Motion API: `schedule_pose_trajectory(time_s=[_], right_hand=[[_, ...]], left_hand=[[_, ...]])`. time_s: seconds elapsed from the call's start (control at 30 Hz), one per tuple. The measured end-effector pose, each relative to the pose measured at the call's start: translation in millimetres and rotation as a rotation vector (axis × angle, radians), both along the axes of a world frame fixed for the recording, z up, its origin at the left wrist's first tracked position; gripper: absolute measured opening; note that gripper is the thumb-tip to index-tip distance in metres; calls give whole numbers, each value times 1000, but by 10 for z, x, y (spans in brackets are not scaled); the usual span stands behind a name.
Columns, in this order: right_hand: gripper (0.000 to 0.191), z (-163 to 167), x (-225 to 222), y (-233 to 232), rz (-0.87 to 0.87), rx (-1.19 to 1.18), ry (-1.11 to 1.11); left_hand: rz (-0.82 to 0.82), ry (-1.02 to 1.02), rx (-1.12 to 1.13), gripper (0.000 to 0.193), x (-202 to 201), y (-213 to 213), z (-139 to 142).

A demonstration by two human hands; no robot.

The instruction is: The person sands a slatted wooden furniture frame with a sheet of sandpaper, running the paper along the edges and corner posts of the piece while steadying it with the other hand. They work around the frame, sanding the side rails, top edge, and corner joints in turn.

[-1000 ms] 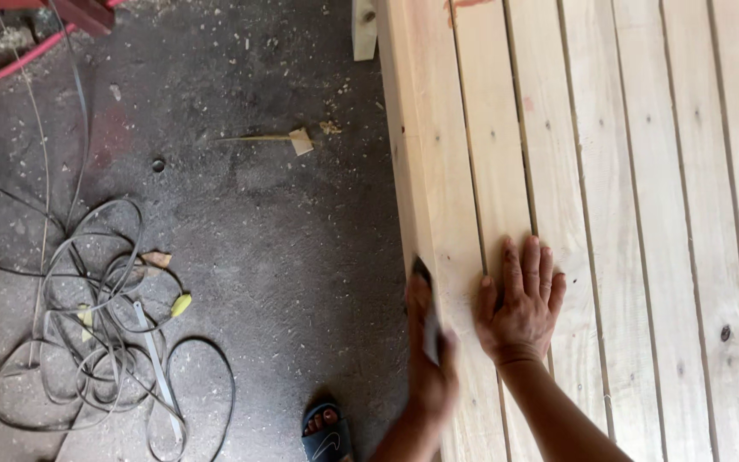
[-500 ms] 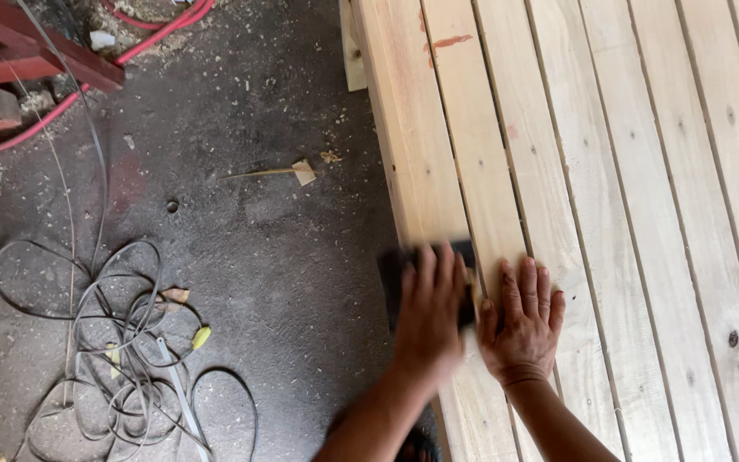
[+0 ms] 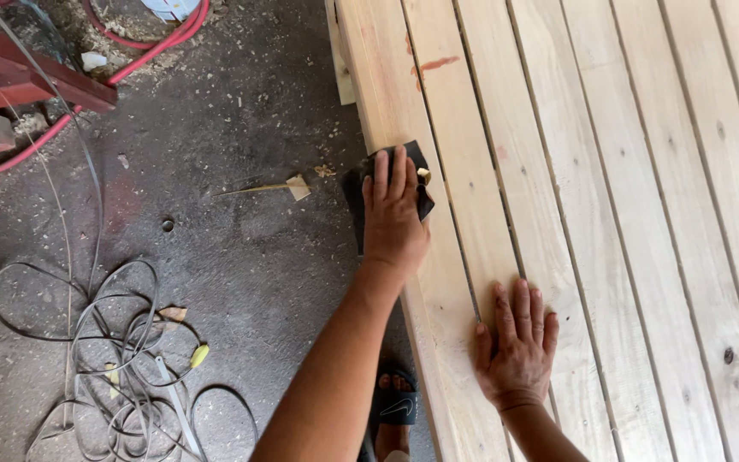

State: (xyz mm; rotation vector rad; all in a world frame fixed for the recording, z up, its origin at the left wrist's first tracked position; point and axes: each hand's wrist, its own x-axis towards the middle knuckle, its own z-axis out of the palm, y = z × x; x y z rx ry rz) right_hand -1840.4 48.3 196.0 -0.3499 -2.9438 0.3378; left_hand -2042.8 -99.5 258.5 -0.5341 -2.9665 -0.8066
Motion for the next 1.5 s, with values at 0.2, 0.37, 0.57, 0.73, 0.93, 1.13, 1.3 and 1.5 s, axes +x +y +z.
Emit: schedule_pose_trajectory(time_s=[0.2,0.37,0.57,0.73,0.93,1.13,1.3,1.5], right_hand=[[65,76,-133,39,-1,10,9],[64,64,-207,82,-5,-10,4],[63,-9,-270,172,-11,12,17],[64,-31,-297,221,6,8,69],[64,-118,-298,223,4,28,80],[63,-209,-285,227,-1,55,92],[63,-204,-288,191,-12,53,87],[67,-88,-522,88,-2,13,48]], left_hand=[[-65,-365,112,84,1032,139,4],[23,-136,-178,71,487,218,-346],[122,17,-111,70,-894,284,-256],[3,-185,-78,77,358,287,51],[-32,-201,-183,78,320,289,-247],[101,-35,-142,78,-898,282,-91],[15,-166,-61,87,147,139,65],[71,-310,86,87,372,57,-276]])
